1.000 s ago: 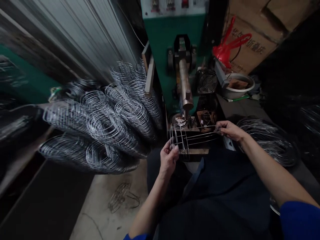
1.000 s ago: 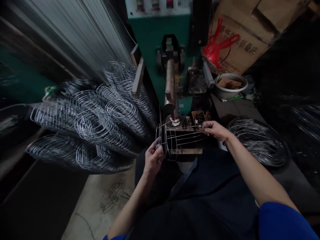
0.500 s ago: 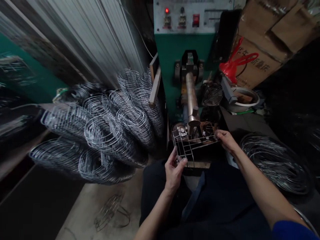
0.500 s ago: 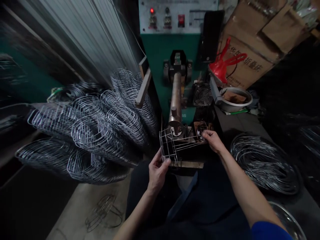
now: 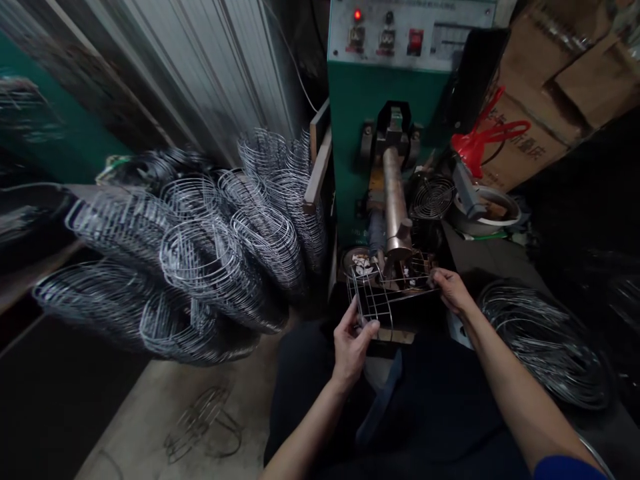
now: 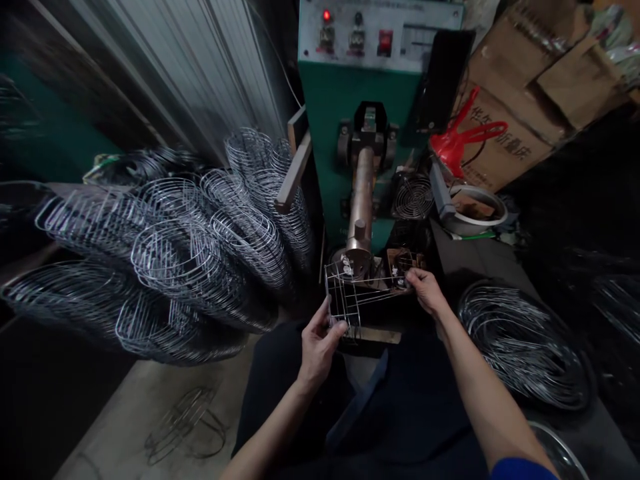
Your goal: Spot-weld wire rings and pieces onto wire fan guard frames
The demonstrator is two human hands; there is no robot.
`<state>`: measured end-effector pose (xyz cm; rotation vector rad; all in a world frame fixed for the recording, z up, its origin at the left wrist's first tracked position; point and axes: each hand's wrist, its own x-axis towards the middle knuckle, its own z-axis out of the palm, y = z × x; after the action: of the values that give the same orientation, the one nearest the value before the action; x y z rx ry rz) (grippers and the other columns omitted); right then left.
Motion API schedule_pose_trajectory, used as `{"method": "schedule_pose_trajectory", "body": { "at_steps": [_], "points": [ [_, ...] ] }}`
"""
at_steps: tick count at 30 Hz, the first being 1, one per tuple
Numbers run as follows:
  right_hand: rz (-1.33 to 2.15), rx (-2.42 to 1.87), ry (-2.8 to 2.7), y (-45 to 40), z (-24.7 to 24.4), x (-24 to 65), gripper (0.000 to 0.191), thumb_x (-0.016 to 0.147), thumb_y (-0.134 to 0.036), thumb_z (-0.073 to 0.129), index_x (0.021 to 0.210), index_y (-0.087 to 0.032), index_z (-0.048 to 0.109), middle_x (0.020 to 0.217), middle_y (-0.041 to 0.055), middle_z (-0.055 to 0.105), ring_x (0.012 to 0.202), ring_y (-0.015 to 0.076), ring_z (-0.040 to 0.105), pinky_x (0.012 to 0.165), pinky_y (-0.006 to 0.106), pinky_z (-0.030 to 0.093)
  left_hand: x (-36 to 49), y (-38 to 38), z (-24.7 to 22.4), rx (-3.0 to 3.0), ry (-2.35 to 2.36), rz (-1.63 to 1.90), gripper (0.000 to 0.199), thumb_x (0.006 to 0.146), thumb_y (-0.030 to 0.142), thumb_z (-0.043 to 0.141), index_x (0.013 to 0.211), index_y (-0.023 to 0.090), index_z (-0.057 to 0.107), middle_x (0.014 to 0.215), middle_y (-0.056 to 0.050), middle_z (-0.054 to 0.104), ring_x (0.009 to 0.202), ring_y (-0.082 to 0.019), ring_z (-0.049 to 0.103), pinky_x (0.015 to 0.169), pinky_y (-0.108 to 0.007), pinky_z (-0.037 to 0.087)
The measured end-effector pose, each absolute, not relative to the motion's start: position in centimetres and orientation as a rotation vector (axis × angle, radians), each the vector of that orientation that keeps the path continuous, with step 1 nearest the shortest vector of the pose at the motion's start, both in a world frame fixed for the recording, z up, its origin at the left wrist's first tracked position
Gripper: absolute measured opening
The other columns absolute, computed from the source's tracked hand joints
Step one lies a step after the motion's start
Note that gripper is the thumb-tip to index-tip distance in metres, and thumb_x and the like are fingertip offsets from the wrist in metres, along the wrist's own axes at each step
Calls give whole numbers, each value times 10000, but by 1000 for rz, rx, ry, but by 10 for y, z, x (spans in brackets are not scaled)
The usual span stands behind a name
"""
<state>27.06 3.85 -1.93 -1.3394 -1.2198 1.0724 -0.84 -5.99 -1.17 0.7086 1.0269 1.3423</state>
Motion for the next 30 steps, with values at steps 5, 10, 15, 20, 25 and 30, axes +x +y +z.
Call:
{"method": "schedule_pose_trajectory", "body": {
  "at_steps": [5,10,15,20,25,30],
  "points": [
    [1073,-1342,-1201,41,-16,272,591,630,-740,758,544,-207,517,546,-15,457,547,129,406,526,277,365,-7,-54,-8,709,1002,1368,788,700,296,861,1415,186,550,688,55,484,606,-69,417,591,-207,381],
    [1081,-1374,-1202,43,-16,273,567,665,-718,751,560,-206,530,559,0,492,527,130,402,484,271,351,-5,-48,-9,685,998,1365,786,688,292,870,1405,202,562,683,60,486,586,-63,399,580,-206,362],
    [1059,-1358,-1204,47,-21,275,588,633,-737,756,542,-205,522,540,-10,465,543,134,403,520,273,345,-5,-46,-14,700,1015,1341,831,689,333,869,1432,180,529,684,61,466,587,-63,383,571,-204,345],
    [1044,-1336,-1223,49,-26,279,561,669,-708,739,552,-210,507,557,-19,446,552,136,404,542,276,336,-5,-44,-16,727,1024,1348,820,691,335,869,1426,187,537,696,60,458,601,-64,382,580,-204,345],
    [1048,-1360,-1220,50,-27,281,540,674,-707,734,578,-210,545,558,-7,480,555,145,415,537,279,336,-5,-42,-17,723,1026,1333,805,696,316,865,1424,192,543,708,54,489,612,-66,411,591,-205,367],
    [1047,-1315,-1212,54,-30,285,534,688,-673,759,560,-207,533,561,-14,467,563,139,415,565,281,355,-3,-42,-19,687,968,1340,812,681,312,868,1419,200,550,701,53,520,600,-74,456,563,-201,396]
  ]
}}
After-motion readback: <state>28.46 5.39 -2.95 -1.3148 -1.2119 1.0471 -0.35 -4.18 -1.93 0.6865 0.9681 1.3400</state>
